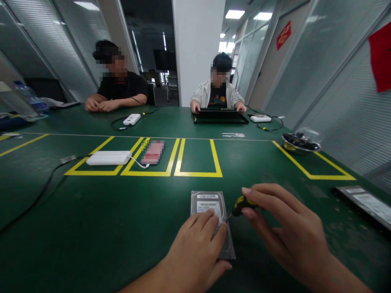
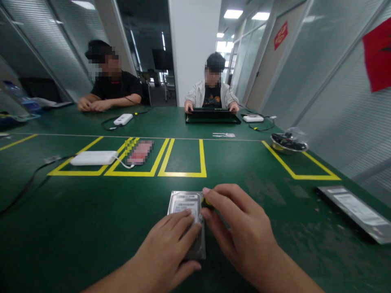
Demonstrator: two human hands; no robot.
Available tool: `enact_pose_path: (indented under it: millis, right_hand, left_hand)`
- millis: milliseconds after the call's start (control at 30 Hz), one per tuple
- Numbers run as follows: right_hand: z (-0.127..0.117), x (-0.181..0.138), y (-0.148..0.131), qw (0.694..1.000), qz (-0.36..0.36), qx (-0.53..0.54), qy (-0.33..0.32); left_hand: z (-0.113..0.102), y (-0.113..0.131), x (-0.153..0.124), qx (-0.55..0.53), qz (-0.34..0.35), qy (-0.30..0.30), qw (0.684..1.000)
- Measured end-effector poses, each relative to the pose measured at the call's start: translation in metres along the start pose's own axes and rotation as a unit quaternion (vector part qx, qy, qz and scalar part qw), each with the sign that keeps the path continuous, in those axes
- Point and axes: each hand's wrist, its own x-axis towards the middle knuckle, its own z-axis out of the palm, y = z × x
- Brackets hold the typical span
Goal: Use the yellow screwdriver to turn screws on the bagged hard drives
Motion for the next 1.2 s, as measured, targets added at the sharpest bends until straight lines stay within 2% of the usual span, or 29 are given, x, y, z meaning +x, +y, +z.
enact_pose_path:
  millis: [233,367,600,1000,1200]
  right_hand:
    - [-0.008,0.029,-0.010,0.992,0.016,-0.081,-0.100]
    - [-0.013,0.035,-0.012,0.988,0.027,-0.092,-0.121]
    - [-0.018,0.039,-0.007,0.990,0.041,-0.024,-0.134]
    - [-0.020,0.037,-0.002,0.994,0.044,-0.016,-0.102]
    - [-0.021,0.039,-0.002,0.992,0.049,0.007,-0.114]
  left_hand:
    - [0.000,-0.001,-0.001,0.003,0.004,0.003,1.000]
    - [0.000,-0.003,0.000,0.011,0.008,0.009,1.000]
    - [0.000,-0.004,0.000,0.009,0.014,0.003,1.000]
    - [-0.002,-0.004,0.000,0.009,0.015,-0.006,1.000]
    - [-0.004,-0.002,0.001,0.011,0.010,-0.009,1.000]
